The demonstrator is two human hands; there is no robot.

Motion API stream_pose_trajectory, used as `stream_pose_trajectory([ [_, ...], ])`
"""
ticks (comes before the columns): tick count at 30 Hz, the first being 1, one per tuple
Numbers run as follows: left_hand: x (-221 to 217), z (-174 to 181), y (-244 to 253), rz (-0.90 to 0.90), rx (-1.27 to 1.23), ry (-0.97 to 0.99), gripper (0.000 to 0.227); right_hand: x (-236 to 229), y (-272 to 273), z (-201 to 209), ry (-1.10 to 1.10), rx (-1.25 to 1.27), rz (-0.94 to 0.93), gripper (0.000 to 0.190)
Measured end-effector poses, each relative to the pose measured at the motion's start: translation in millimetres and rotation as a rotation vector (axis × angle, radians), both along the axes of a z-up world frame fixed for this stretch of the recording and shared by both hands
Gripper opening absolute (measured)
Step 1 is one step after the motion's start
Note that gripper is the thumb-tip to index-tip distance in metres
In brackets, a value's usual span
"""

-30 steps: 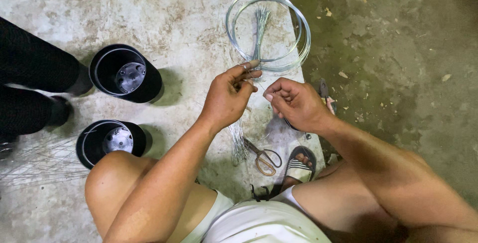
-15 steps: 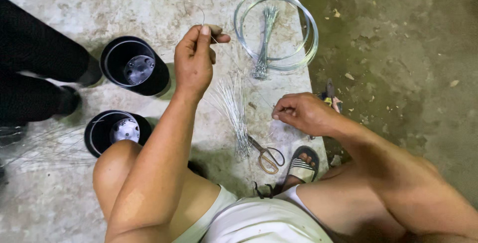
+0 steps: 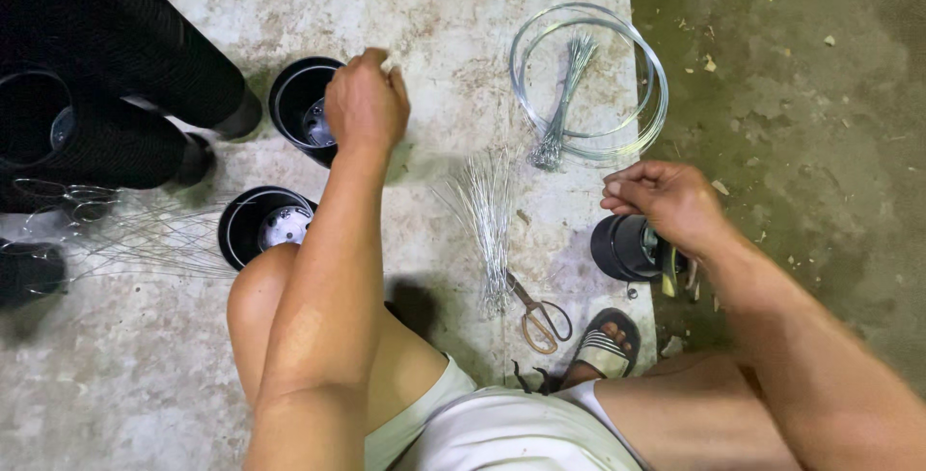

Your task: The person sits on the floor and repeatedly inserts thin metal wires through holes in small black cylindrical containers. They use pliers to cut the wires and place the finished units aside.

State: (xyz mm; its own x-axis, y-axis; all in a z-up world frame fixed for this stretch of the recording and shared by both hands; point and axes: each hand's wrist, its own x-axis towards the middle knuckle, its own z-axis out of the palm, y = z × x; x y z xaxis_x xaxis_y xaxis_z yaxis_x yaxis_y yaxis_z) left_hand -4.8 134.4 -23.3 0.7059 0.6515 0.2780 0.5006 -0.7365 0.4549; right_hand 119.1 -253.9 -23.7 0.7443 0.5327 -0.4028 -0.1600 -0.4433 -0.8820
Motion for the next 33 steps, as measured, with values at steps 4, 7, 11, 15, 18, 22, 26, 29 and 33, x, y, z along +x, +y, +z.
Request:
stream_pose_trajectory([
  [4,-9,-70,36,0.231,0.126,0.445,0.024,8,-1,9,0.055,0.068,-0.057,0.019],
  [7,-23,-104,53,0.281,-0.021,0.459,0.019,11,-5,16,0.092,0.116,-0.118,0.021],
  [11,-41,-99,67,0.190,-0.167,0.506,0.036,13,-8,23,0.040,0.124,-0.136,0.021],
  [15,-50,-75,64,0.136,-0.243,0.459,0.034,12,-4,28,0.047,0.128,-0.153,0.021],
  [18,-55,-70,62,0.091,-0.243,0.434,0.038,12,-3,31,0.039,0.103,-0.147,0.021],
  [22,-59,-79,70,0.086,-0.271,0.417,0.039,9,0,33,0.068,0.146,-0.149,0.019],
  [26,-59,-90,81,0.038,-0.262,0.407,0.039,9,0,31,0.095,0.255,-0.158,0.016],
  [29,-62,-95,87,0.058,-0.287,0.391,0.037,8,0,29,0.096,0.307,-0.148,0.017],
  [33,-60,-105,77,0.063,0.023,0.369,0.034,6,-1,29,0.088,0.319,-0.130,0.017],
])
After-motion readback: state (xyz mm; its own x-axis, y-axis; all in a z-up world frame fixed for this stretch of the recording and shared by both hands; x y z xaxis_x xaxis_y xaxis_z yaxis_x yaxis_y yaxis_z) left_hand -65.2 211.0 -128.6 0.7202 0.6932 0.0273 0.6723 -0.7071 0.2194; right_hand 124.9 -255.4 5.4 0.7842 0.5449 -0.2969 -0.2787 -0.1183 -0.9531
